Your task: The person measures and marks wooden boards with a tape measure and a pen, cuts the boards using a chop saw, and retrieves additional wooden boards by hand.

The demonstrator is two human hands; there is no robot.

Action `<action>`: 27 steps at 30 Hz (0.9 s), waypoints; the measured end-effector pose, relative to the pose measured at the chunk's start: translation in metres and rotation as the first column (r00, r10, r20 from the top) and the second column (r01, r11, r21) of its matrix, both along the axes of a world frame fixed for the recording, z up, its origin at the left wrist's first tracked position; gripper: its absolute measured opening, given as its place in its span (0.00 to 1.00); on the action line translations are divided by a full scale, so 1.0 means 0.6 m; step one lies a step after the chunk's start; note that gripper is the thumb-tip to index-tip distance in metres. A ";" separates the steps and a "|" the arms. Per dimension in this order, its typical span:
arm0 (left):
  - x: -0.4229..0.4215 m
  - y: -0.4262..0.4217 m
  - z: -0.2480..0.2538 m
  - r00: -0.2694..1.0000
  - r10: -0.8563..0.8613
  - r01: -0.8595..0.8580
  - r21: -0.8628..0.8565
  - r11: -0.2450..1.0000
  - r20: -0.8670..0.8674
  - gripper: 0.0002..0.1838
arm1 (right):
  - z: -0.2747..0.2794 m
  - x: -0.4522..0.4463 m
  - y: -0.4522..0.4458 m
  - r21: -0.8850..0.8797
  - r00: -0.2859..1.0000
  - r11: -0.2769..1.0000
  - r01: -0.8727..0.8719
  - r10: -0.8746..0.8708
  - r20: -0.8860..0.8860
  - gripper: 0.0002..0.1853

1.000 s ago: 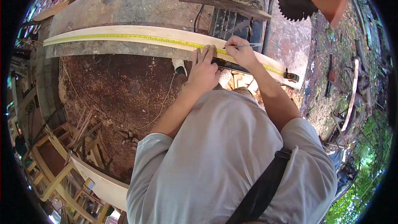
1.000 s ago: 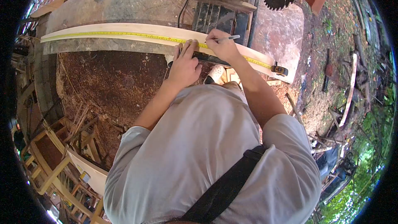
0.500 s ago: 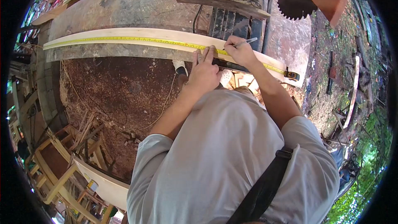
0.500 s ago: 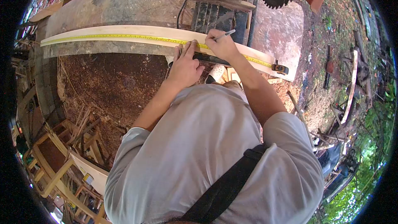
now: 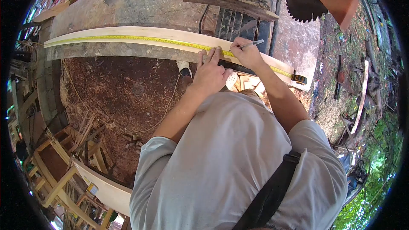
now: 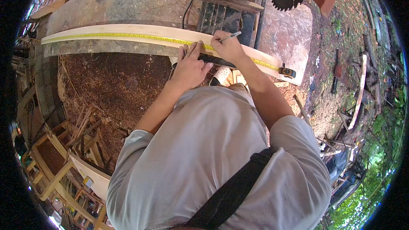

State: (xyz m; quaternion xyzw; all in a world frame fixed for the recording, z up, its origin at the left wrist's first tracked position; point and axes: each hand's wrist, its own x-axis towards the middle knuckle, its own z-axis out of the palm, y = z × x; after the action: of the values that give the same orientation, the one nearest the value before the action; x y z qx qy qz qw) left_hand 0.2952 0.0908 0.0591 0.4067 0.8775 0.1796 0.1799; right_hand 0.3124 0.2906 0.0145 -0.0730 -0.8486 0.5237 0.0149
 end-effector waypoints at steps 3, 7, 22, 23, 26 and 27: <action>-0.002 0.002 0.008 0.999 0.001 0.002 -0.064 0.998 0.036 0.26 | -0.004 0.001 0.000 0.011 1.000 1.000 0.015 -0.015 -0.010 0.06; -0.001 0.001 0.004 0.999 0.012 -0.009 -0.054 0.998 0.041 0.26 | -0.001 0.001 0.000 0.026 1.000 1.000 0.004 -0.003 -0.010 0.07; 0.001 -0.003 0.001 0.999 0.023 -0.023 0.007 1.000 0.028 0.26 | -0.006 0.004 -0.004 0.035 0.999 0.999 0.021 -0.020 -0.032 0.06; 0.001 -0.003 0.000 1.000 0.020 -0.020 -0.004 1.000 0.023 0.26 | -0.005 0.004 -0.005 0.057 0.998 0.997 0.043 -0.040 -0.048 0.06; 0.002 -0.003 0.002 0.999 0.026 -0.026 -0.013 1.000 0.018 0.25 | -0.008 0.001 -0.002 -0.003 0.999 1.000 0.019 -0.019 -0.044 0.05; 0.003 -0.004 0.003 1.000 0.024 -0.024 -0.016 1.000 0.018 0.25 | -0.009 0.004 -0.004 -0.001 0.999 1.000 0.006 -0.006 -0.042 0.05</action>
State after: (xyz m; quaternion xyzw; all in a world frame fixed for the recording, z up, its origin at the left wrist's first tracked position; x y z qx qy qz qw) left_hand 0.2968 0.0886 0.0609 0.3931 0.8820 0.1783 0.1890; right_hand 0.3147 0.2883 0.0091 -0.0644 -0.8477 0.5255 0.0343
